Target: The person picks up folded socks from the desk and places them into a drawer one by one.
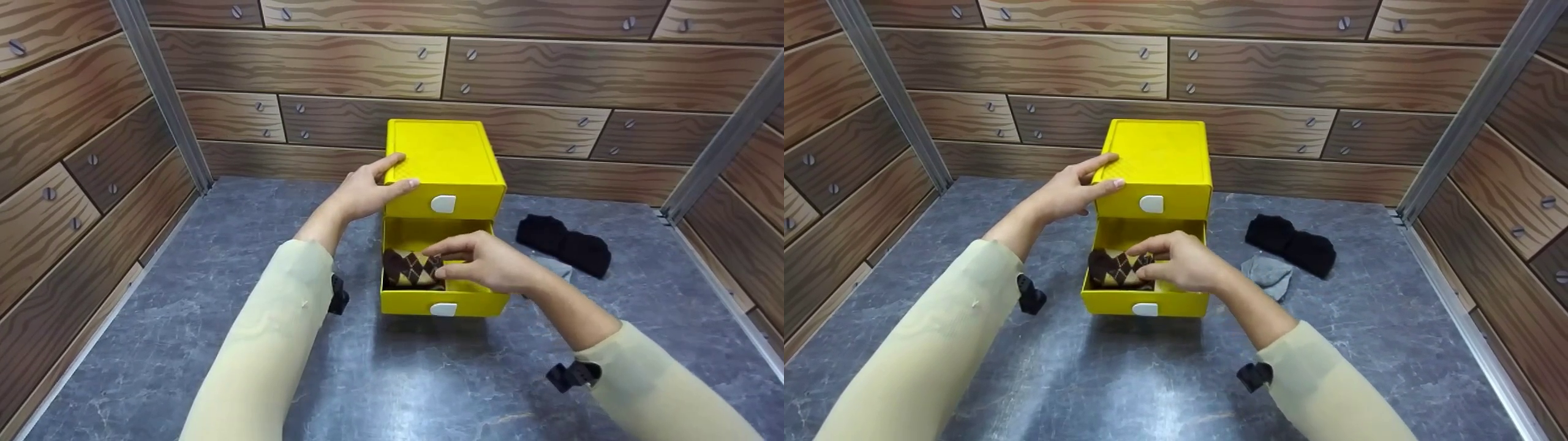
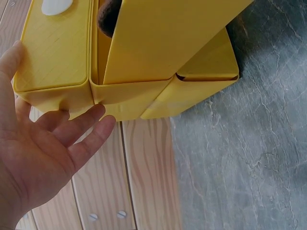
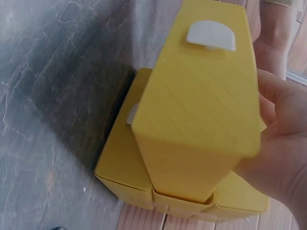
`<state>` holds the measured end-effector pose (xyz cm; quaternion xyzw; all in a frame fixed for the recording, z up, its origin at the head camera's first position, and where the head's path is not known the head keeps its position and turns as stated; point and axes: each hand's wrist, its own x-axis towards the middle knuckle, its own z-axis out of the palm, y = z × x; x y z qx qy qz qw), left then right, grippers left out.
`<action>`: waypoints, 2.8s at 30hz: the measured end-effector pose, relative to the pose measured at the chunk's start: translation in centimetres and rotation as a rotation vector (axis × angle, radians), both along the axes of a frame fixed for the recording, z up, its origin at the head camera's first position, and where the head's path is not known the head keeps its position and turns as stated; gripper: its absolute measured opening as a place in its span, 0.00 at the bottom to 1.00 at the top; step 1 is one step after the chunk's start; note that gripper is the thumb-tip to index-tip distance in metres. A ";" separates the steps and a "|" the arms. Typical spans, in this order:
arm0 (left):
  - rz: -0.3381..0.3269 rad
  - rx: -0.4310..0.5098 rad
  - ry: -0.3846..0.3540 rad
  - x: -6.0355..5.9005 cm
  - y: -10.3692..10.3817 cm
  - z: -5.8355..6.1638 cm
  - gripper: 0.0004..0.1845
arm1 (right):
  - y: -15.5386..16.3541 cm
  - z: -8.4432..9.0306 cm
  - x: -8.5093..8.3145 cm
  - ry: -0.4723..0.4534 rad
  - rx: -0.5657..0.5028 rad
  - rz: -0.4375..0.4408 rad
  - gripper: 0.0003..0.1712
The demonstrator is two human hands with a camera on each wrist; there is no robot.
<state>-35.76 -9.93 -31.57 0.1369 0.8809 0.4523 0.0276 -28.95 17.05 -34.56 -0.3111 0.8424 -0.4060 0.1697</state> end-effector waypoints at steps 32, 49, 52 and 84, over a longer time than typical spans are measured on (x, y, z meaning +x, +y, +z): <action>-0.003 -0.002 -0.022 0.1 0.0 0.0 0.46 | 15.9 2.2 -0.5 0.179 -0.280 -0.352 0.21; 0.014 0.013 -0.047 0.1 0.0 0.0 0.46 | 20.5 -4.8 -2.4 0.080 -0.415 -0.494 0.21; 0.012 0.000 -0.042 0.0 0.0 0.0 0.45 | 20.8 -5.7 -2.6 0.067 -0.395 -0.515 0.23; 0.000 0.013 -0.037 0.1 0.0 0.0 0.45 | 19.6 -11.1 -4.2 0.054 -0.138 -0.588 0.34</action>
